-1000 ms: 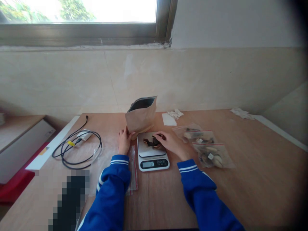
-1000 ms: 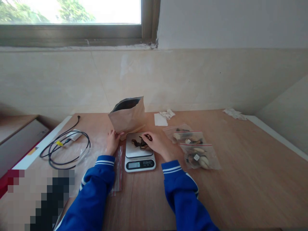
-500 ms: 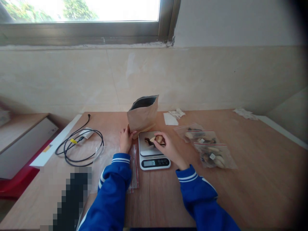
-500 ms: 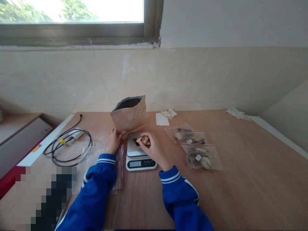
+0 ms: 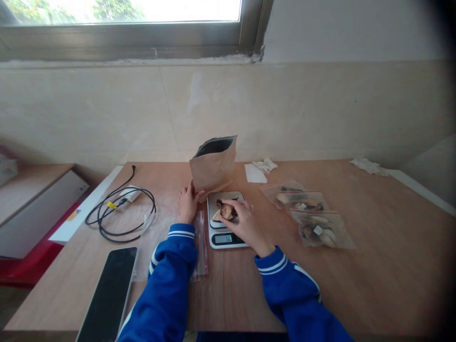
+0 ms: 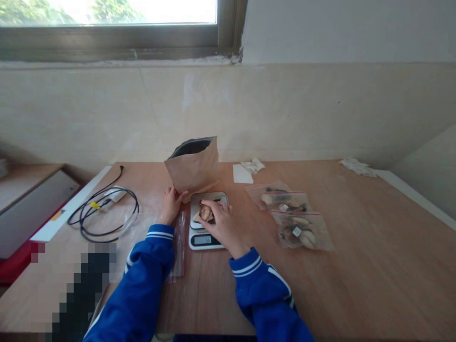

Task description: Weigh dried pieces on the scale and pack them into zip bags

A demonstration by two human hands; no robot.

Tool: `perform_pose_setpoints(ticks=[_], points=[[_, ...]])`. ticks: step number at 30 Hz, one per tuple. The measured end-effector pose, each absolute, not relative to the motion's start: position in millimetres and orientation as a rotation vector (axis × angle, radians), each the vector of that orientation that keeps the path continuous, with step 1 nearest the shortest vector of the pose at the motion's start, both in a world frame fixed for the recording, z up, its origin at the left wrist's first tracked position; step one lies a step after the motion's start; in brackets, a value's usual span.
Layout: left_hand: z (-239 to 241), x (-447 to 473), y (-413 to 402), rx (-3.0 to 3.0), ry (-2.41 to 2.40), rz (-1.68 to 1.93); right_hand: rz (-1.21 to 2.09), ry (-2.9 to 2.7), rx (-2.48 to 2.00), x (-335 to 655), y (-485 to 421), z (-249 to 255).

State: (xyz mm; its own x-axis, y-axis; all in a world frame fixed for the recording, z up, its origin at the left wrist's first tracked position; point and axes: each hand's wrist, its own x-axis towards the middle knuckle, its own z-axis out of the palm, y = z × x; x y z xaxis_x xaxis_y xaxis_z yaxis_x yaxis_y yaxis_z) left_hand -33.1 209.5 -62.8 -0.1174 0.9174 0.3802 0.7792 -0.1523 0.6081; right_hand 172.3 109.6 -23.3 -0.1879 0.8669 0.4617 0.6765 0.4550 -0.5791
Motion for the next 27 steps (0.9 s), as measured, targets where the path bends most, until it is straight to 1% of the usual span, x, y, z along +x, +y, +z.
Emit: perform_pose_setpoints(ticks=[4,7,14,24,27], points=[[-62.1,-33.5,208.9,1.942,1.909,1.115,0.345,-1.547,-1.280,185.8,115.0,-34.4],[-62.5,-34.4,209.4,1.938,1.890,1.118,0.366,-1.411,-1.284,195.2,119.0,-40.8],[-62.7,-34.9,210.6,1.945,1.911,1.072,0.278,-1.363,-1.370,200.9,120.8,-47.0],[-60.2,-35.0,209.7,1.967,1.882,1.068,0.481,-1.272,-1.346,206.9,124.0,-60.9],[-60.5,-35.5,209.8,1.954,1.863,1.079,0.464,-1.324,-1.358,210.4,127.7,-69.3]])
